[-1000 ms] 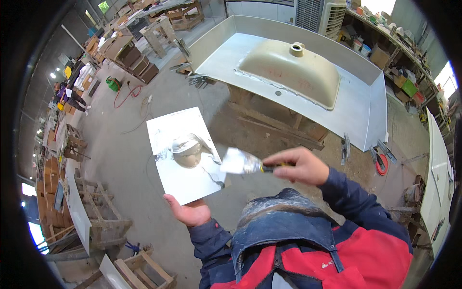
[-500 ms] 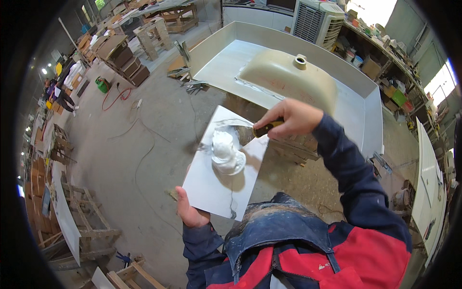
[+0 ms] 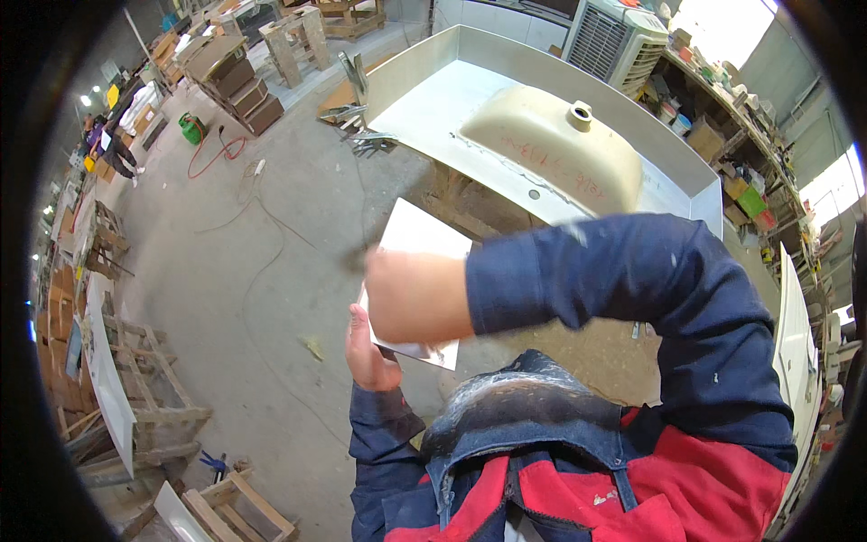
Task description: The person mixes a white paste on a small board using a putty knife, then applies it to the surface of a beige bathtub. The person repeatedly scoops paste from the board and spreads it across the tub interior.
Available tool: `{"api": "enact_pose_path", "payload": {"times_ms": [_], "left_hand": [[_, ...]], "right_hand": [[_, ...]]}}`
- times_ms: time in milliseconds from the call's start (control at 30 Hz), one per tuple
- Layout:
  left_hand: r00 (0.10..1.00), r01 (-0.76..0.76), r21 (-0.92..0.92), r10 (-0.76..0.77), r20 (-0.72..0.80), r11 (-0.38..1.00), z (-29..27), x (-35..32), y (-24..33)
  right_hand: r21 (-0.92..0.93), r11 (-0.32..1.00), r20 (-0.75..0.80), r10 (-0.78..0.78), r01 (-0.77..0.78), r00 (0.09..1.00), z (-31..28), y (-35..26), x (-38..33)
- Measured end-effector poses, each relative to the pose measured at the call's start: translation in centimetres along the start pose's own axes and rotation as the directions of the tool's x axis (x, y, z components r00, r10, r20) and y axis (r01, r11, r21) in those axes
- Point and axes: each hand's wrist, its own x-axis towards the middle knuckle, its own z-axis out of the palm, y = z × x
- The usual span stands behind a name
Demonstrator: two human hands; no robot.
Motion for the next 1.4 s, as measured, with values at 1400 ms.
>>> {"api": "enact_pose_path", "payload": {"times_ms": [1400], "left_hand": [[0.971,-0.235,-0.103,0.229,-0.072,0.966,-1.0,0.2,-0.9]], "right_hand": [[0.754,0.502,-0.108,0.731,-0.424,0.674,8.7,2.4,-5.2]]}}
